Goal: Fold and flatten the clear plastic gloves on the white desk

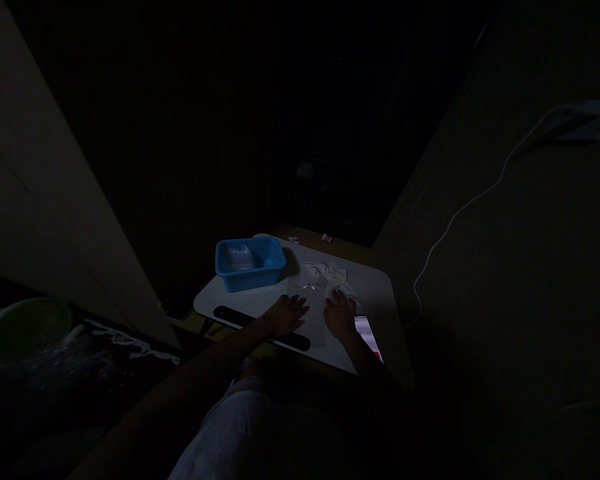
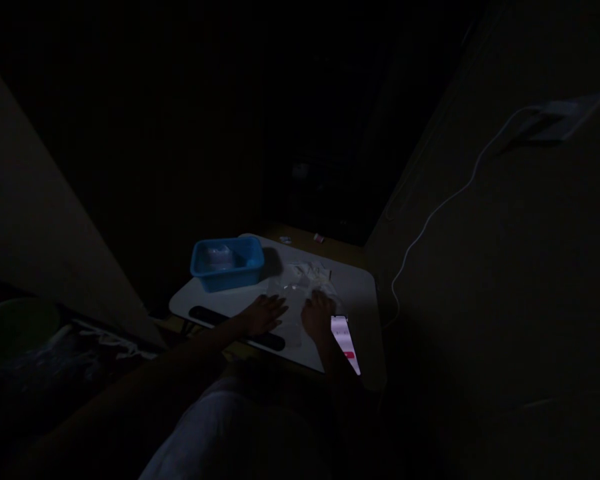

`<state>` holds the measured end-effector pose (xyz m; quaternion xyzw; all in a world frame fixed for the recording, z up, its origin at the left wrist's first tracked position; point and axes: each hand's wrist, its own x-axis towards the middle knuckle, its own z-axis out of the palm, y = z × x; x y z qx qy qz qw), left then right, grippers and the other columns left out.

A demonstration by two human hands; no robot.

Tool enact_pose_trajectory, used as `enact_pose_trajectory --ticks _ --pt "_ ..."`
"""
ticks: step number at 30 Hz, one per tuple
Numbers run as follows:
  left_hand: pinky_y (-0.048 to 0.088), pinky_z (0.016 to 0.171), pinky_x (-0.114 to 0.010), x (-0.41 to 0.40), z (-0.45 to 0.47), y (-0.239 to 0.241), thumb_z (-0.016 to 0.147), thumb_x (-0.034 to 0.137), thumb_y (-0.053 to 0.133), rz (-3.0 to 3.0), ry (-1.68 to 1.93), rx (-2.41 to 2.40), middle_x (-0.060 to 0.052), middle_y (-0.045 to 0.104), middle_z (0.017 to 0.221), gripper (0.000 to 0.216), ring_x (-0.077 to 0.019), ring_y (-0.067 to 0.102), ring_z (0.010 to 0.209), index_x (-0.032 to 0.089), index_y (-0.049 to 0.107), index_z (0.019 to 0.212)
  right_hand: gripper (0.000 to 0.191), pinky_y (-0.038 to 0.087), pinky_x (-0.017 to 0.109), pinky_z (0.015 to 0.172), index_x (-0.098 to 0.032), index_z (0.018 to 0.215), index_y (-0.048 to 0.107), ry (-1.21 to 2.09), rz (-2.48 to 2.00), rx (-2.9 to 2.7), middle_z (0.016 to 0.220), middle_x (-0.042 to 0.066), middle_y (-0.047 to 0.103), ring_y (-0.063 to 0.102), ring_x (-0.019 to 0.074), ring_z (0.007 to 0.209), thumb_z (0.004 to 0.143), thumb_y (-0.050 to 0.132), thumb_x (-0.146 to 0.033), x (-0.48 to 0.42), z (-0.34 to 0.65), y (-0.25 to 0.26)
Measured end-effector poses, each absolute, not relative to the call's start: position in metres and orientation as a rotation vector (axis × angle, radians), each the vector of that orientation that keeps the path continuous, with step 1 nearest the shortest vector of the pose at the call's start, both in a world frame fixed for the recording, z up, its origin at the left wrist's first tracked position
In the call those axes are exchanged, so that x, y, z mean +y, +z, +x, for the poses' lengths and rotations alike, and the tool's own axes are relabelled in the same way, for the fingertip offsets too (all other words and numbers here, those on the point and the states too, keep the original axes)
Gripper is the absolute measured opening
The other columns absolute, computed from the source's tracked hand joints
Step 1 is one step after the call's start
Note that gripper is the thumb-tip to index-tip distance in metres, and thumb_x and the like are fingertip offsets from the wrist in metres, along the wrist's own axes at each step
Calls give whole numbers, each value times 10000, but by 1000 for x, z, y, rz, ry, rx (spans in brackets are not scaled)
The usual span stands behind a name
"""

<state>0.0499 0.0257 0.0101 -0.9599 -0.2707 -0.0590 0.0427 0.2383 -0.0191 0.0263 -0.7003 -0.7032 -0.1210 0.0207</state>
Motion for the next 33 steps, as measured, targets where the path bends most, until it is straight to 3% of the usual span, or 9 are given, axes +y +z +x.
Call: enact_pose_trajectory --ticks 4,13,20,24,29,33 --pt "240 895 -448 22 45 6 843 451 284 -2916 -178 -901 -109 269 1360 491 -296 239 1225 231 307 1281 385 146 465 927 -151 1127 496 -372 -2291 -2050 1345 128 293 201 275 1230 782 351 -243 -15 245 33" --pt "182 920 -513 18 45 -5 824 509 281 -2933 -209 -883 -103 248 1369 539 -311 190 1239 265 251 1304 399 159 340 968 -170 1199 421 -178 -1877 -2463 1313 68 367 252 156 1222 823 297 -216 -8 230 23" --pt "159 927 -537 16 42 -10 825 521 255 -2960 -252 -882 -98 224 1379 555 -314 156 1247 260 221 1314 396 204 375 922 -215 1186 433 -221 -2000 -2378 1323 54 347 205 198 1236 803 336 -232 29 224 24" --pt "152 936 -536 16 42 -12 822 524 260 -2969 -266 -904 -87 213 1384 557 -307 145 1252 268 212 1315 396 221 386 902 -218 1148 473 -262 -2082 -2292 1292 70 384 279 218 1188 764 375 -200 44 223 32" --pt "166 933 -534 16 42 -10 816 522 284 -2962 -266 -934 -99 212 1383 572 -312 154 1249 255 213 1317 306 257 341 879 -174 990 573 -251 -1917 -2399 1104 81 546 425 191 1038 757 374 -174 36 226 37" --pt "167 929 -539 17 42 -10 807 538 284 -2979 -259 -944 -109 236 1373 581 -321 165 1244 250 236 1310 399 236 289 918 -177 1121 493 -208 -1720 -2538 1194 39 498 378 140 1112 749 360 -120 28 225 29"
